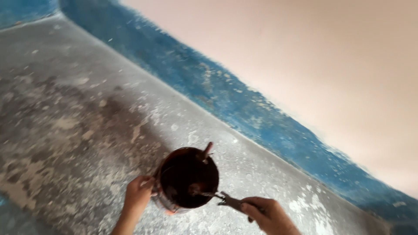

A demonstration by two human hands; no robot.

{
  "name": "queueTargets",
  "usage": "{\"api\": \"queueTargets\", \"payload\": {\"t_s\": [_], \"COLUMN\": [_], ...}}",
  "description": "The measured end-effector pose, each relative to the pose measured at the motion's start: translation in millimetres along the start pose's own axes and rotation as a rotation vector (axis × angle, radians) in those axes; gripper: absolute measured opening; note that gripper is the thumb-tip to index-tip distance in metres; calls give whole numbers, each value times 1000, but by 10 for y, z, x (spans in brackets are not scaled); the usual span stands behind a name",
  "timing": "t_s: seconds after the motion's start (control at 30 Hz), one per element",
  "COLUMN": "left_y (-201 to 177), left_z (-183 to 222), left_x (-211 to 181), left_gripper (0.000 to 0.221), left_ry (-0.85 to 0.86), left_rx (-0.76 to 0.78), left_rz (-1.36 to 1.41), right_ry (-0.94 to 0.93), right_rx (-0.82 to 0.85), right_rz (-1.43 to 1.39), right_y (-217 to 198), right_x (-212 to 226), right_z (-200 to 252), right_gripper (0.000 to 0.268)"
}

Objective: The person stirs brown paint in a bucket with a stick, dips a paint roller into the bucket, and rolls a horizontal band of brown paint along the lower wall above a blue stripe, working along the wall toward the corner.

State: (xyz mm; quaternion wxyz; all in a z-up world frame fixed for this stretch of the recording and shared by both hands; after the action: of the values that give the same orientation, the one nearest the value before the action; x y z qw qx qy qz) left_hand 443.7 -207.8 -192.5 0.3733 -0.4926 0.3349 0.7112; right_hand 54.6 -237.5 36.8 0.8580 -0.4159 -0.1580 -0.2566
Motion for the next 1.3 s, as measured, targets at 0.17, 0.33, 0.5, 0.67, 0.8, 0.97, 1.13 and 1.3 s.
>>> {"api": "queueTargets", "payload": {"t_s": [0.17, 0.33, 0.5, 0.67, 0.8, 0.97, 1.13, 1.3], "left_y": [-42, -33, 6, 141, 119, 124, 168, -106], "left_z": [71, 285, 369, 653, 755, 1062, 1092, 1158], "left_x": [-56, -558, -639, -748, -535, -590, -578, -938], "left_gripper": [33, 38, 42, 41, 37, 32, 38, 32], "left_ry": [-74, -285, -349, -319, -176, -189, -44, -27], "left_rx": [64, 143, 180, 84, -30, -233, -185, -194], "left_rz": [6, -53, -123, -164, -16, 138, 269, 372], "right_ry": [66, 104, 71, 6, 37, -4, -153, -231], "right_rx": [-7, -44, 49, 182, 208, 133, -83, -80], "right_rz": [-272, -419, -471, -413, -358, -302, -416, -537], "right_y": [335, 504, 629, 733, 670, 917, 1248, 1526], "right_x": [-444, -501, -711, -779, -561, -693, -1023, -928], "right_z": [-46, 42, -78, -163, 113, -247, -812, -1002], "right_gripper": [34, 38, 44, 46, 44, 43, 42, 41]}}
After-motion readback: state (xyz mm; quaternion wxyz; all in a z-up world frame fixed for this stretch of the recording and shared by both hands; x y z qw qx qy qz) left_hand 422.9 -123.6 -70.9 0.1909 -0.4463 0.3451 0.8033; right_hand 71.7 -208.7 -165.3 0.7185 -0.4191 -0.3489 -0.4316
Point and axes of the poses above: each hand's wrist, its own z-axis away from the middle knuckle, its own y-axis out of the palm, x = y × z, the point moved 3 cm from there along -z, towards the middle knuckle, and after that the axes turned 8 degrees about y, right-handed, at the moved point
